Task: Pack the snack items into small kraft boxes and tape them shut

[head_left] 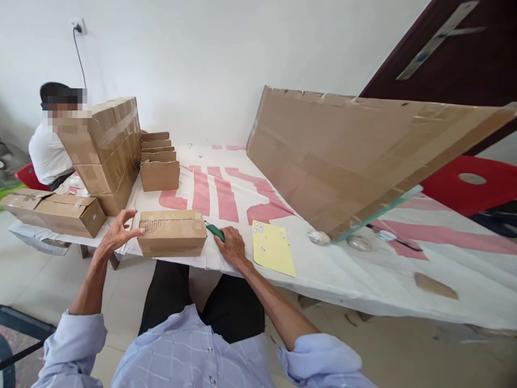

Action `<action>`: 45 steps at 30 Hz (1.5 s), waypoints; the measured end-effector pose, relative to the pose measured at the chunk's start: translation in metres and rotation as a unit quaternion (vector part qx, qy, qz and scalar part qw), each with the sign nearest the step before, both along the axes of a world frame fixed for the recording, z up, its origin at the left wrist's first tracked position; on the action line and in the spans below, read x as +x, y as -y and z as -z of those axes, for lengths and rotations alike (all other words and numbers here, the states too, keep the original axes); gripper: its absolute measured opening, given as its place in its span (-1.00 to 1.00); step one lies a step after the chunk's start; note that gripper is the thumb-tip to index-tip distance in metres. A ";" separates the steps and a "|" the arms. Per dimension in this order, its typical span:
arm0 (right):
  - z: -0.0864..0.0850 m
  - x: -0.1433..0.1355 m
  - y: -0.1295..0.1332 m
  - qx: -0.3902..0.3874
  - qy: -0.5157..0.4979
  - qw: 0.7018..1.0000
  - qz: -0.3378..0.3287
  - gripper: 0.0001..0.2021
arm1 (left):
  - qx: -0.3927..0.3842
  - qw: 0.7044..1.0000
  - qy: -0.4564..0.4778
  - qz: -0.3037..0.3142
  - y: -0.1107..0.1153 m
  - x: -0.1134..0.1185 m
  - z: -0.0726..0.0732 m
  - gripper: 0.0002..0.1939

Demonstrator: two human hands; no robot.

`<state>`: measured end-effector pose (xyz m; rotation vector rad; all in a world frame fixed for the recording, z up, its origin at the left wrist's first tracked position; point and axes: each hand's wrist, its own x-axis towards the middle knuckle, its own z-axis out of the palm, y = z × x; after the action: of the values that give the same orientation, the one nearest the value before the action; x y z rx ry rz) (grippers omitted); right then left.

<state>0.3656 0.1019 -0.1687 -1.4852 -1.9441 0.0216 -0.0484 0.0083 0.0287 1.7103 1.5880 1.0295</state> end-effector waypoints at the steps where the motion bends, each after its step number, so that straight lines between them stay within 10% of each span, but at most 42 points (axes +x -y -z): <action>1: 0.000 0.000 0.001 0.000 0.001 1.000 0.000 -0.90 | -0.012 0.999 0.041 0.005 0.000 0.001 0.009 -0.18; 7: -0.006 0.004 0.007 -0.017 0.013 1.000 -0.011 -0.83 | -0.010 0.988 0.151 0.037 -0.006 0.019 0.039 -0.32; 15: -0.033 -0.007 0.017 -0.020 -0.070 0.997 -0.030 -0.73 | 0.017 0.984 0.168 0.057 -0.006 0.029 0.037 -0.44; 23: -0.066 -0.031 0.030 -0.006 -0.192 0.963 -0.189 -0.64 | 0.059 0.995 0.029 0.076 0.003 0.038 0.032 -0.26; 33: -0.058 0.004 0.019 -0.040 -0.169 0.983 -0.056 -0.71 | 0.074 0.992 -0.029 0.101 0.019 0.035 0.031 -0.03; 45: -0.139 -0.019 0.051 -0.007 -0.243 0.942 -0.233 -0.71 | 0.073 0.992 -0.026 0.099 0.018 0.029 0.034 0.13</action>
<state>0.3462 0.0512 -0.0300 -0.8816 -1.8248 0.5607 -0.0192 -0.0099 -0.0048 1.9629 1.3698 1.0293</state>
